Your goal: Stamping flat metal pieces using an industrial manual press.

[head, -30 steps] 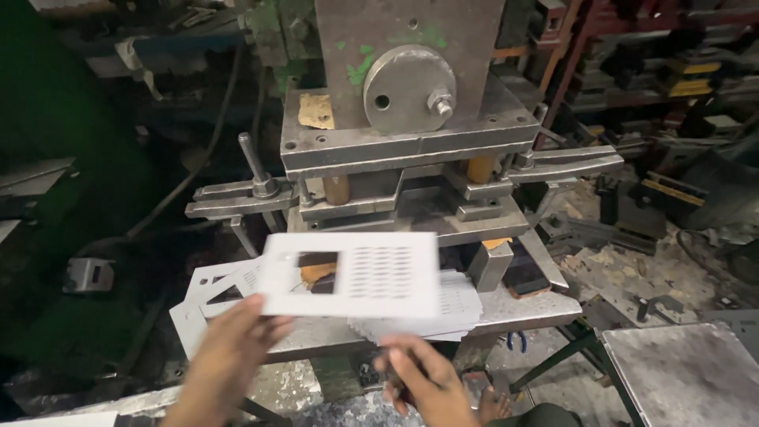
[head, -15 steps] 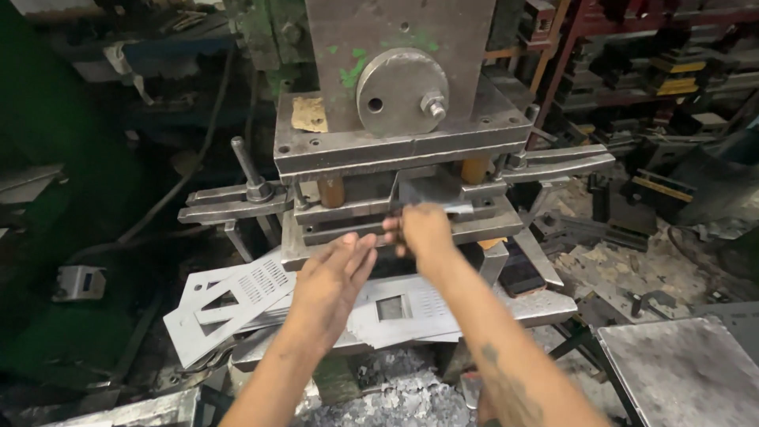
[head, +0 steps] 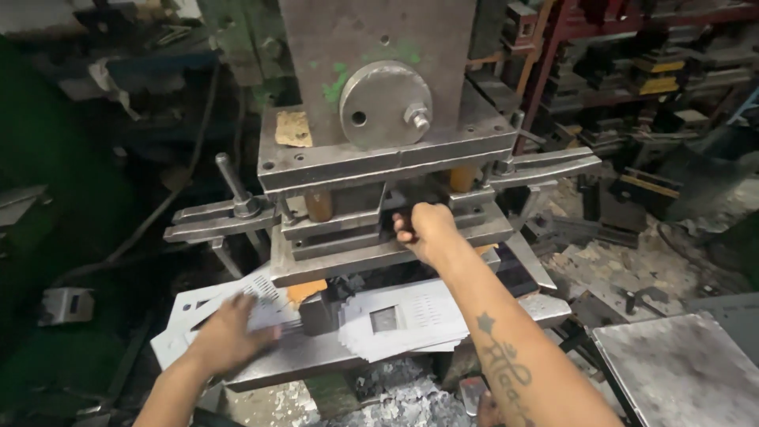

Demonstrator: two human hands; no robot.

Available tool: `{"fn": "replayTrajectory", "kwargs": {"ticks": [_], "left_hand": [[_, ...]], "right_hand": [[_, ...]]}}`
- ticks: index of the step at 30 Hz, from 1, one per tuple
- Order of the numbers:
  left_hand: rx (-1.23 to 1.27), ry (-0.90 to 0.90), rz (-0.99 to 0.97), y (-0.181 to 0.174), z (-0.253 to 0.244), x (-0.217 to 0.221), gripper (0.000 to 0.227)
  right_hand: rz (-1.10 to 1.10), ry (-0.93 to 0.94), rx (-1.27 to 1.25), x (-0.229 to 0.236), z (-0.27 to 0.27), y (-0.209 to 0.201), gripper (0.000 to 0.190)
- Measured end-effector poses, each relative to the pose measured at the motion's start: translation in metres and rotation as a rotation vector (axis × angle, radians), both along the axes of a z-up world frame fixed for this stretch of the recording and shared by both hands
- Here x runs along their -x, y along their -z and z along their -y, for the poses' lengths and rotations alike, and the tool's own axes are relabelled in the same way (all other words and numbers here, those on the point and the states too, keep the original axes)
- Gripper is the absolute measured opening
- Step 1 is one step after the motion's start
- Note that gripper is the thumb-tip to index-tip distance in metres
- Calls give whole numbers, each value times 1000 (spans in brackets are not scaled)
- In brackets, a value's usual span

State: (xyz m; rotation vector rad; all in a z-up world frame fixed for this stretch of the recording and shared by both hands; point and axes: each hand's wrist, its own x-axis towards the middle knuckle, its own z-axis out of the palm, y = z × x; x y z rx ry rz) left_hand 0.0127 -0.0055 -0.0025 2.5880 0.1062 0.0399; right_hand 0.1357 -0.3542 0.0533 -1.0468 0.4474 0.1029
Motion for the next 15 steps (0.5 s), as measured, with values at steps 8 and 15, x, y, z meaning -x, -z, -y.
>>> {"fn": "replayTrajectory", "kwargs": {"ticks": [8,15], "left_hand": [[-567,234,-400,9,3,3,113],[-574,263,-378,-1,6,2,112]], "right_hand": [[-22,-100,-53,-15,11,20,16],[13,-235,77,0,-1,-7,17]]}}
